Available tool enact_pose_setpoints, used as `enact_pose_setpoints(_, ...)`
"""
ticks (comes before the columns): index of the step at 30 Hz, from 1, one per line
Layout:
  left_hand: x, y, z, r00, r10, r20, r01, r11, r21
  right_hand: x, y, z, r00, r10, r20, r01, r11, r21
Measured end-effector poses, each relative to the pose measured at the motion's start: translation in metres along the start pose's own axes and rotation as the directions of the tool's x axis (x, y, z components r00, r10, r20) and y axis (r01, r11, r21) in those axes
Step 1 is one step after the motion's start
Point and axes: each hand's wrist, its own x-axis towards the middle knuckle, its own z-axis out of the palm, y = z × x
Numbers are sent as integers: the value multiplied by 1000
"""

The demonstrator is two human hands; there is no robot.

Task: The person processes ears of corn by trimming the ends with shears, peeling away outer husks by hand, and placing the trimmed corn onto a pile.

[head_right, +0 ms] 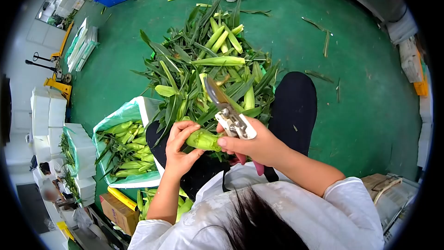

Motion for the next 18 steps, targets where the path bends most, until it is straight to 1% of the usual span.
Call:
enact_pose_setpoints(1, -1, -1, -2, 1000, 21, -6, -21, 999, 32, 3, 2, 3, 999, -37, 15, 37, 999, -34)
enact_pose_setpoints(3, -2, -2, -7, 999, 46, -6, -45, 992, 120, 10, 11, 3, 975, -215, 48, 221, 957, -189)
enact_pose_setpoints(6, -3, 3, -15, 996, 80, 36, -86, 964, 251, 12, 7, 6, 975, -208, 84, 223, 861, -457)
enact_pose_setpoints(7, -3, 5, -17, 994, 90, 60, -104, 951, 291, 12, 6, 8, 985, -162, 61, 172, 891, -421)
enact_pose_setpoints(8, -4, 5, -18, 995, 67, 71, -83, 961, 265, 12, 6, 11, 993, -113, 39, 120, 916, -383)
enact_pose_setpoints(9, -5, 3, -17, 997, 24, 71, -36, 985, 166, 12, 6, 13, 998, -64, 21, 67, 936, -346)
enact_pose_setpoints(10, -6, -1, -15, 997, -17, 72, 12, 998, 67, 12, 10, 15, 999, -32, 14, 34, 971, -238)
enact_pose_setpoints(11, -9, -4, -12, 996, -57, 75, 59, 998, -31, 12, 12, 18, 1000, -16, 5, 17, 984, -177)
enact_pose_setpoints(12, -11, -6, -6, 992, -98, 82, 113, 974, -198, 12, 14, 20, 1000, 0, -2, 0, 993, -115)
enact_pose_setpoints(13, -16, -14, 0, 988, -95, 121, 127, 948, -292, 13, 15, 22, 1000, 17, -9, -18, 999, -50)
enact_pose_setpoints(14, -21, -23, 9, 985, -100, 140, 153, 882, -446, 15, 17, 22, 1000, 2, 5, -2, 1000, 25)
enact_pose_setpoints(15, -24, -23, 17, 981, -102, 163, 180, 789, -588, 16, 21, 22, 1000, -12, 13, 11, 995, 103)
enact_pose_setpoints(16, -26, -22, 25, 979, -143, 143, 202, 737, -645, 16, 25, 20, 1000, -24, 16, 21, 984, 180)
enact_pose_setpoints(17, -30, -19, 28, 987, -158, -7, 135, 862, -489, 16, 26, 18, 999, -39, 16, 34, 967, 253)
enact_pose_setpoints(18, -27, -5, 25, 978, -136, -158, 83, 949, -302, 15, 23, 19, 999, -45, -1, 44, 978, 203)
